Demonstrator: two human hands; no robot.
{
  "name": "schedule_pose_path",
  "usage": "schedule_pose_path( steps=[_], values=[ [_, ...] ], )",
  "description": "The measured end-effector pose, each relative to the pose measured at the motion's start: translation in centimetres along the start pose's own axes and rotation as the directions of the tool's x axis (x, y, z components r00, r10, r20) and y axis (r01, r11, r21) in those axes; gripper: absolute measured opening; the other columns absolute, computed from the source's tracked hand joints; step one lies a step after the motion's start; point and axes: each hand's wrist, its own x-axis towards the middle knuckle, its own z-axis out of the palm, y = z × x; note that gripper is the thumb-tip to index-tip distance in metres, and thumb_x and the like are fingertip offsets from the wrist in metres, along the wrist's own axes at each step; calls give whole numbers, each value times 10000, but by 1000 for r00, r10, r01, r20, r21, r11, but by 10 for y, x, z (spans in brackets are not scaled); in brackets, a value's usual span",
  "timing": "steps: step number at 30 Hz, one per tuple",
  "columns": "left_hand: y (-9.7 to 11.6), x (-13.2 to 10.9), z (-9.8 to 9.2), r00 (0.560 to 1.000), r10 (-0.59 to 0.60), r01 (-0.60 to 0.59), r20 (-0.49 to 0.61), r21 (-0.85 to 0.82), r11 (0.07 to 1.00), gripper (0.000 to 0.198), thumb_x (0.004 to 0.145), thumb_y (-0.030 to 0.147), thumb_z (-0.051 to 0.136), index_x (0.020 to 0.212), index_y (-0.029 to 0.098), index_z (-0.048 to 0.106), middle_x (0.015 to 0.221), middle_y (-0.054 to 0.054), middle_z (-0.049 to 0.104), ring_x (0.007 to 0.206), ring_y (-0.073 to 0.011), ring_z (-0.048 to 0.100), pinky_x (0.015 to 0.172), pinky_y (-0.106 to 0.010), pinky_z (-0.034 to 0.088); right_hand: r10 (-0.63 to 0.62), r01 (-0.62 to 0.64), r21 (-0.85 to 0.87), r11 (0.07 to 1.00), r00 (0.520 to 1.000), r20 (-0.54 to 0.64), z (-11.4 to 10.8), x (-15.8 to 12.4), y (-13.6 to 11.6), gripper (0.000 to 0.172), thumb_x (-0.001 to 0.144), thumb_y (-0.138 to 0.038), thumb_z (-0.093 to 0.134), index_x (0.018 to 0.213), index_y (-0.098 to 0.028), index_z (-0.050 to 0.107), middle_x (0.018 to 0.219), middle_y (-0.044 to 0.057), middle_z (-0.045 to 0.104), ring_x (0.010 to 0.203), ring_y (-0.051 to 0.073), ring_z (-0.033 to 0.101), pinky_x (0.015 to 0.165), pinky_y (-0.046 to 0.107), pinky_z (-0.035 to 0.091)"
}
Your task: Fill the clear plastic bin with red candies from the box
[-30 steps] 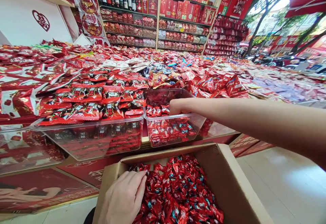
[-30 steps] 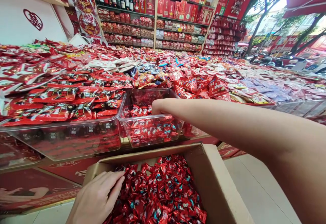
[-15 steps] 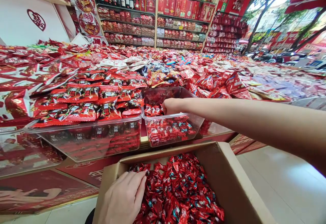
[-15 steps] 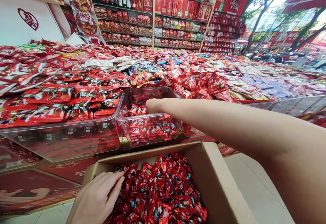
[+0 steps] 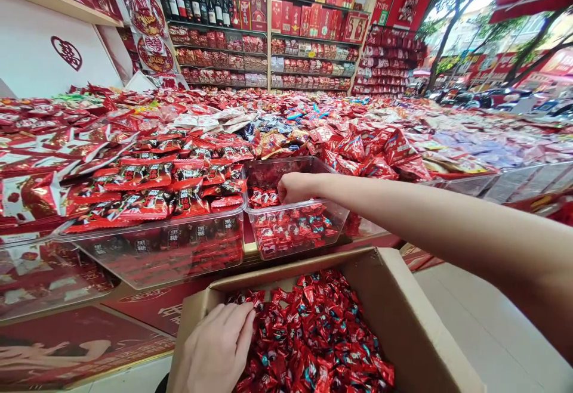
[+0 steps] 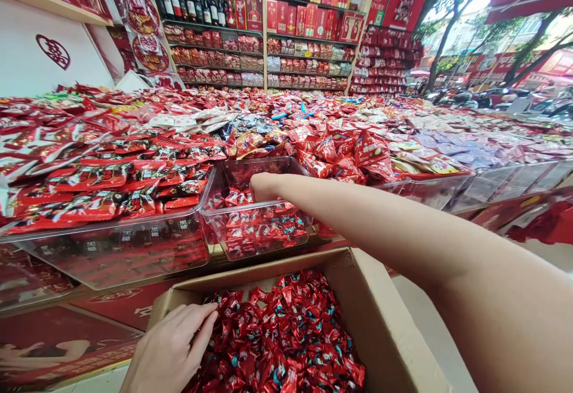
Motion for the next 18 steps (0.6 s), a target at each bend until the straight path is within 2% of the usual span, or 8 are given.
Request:
schedule_pose_path(
  steps=[3,6,7,9,11,13,15,18],
  values=[
    [-2,-2,1,1000,-3,3,-3,7,1000,177,809,285,428,848,239,594,733,19,658,669,-140,603,613,-260,446,-32,55,105,993,978,-208,-11,-6,3,235,648,-117,550,858,-103,655,822,67,635,724,125,544,651,214,393],
    [-2,-3,0,1000,-8,8,22,-8,1000,169,809,280,433,864,239,588,751,20,658,683,-137,601,626,-260,442,-74,220,281,934,889,-451,-24,-44,-5,234,714,-177,502,890,-108,639,816,37,620,729,94,532,681,210,398],
    [-2,-3,-1,999,-11,12,32,-18,1000,169,810,278,432,872,239,585,757,20,658,689,-136,600,630,-259,440,-99,293,347,891,871,-481,-24,-62,-10,244,738,-201,477,904,-117,634,810,24,616,723,84,530,682,207,401],
    [-1,-3,-3,999,-23,24,45,-35,999,168,812,276,431,879,239,581,765,20,657,699,-135,598,634,-257,435,-223,416,481,772,885,-408,-9,-100,-21,253,767,-238,446,914,-152,634,791,-7,617,703,69,537,661,194,411],
    [1,-1,-4,999,-32,33,41,-31,999,170,811,280,431,876,237,582,765,19,657,701,-136,598,635,-257,433,-428,447,602,661,884,-186,32,-129,-31,236,767,-269,460,907,-207,640,771,-32,629,672,68,554,618,177,423],
    [2,0,-3,999,-27,27,35,-4,1000,174,809,281,432,861,234,590,751,20,658,688,-136,599,621,-255,431,-515,354,627,694,852,88,96,-140,-37,231,748,-324,491,891,-240,653,754,-15,645,630,87,569,559,176,429],
    [3,1,-2,999,-27,26,42,12,1000,183,807,278,430,851,231,602,741,20,662,677,-137,599,615,-257,427,-319,183,419,889,905,282,170,-136,-41,367,656,-343,588,997,-212,623,888,60,638,796,193,592,659,263,464],
    [4,2,-1,995,-55,55,81,-10,998,204,804,290,428,844,228,618,736,5,667,685,-155,598,625,-274,421,-124,2,307,952,917,379,260,-125,-47,713,512,-299,681,1174,-117,488,1179,174,474,1020,317,500,819,364,432]
  ],
)
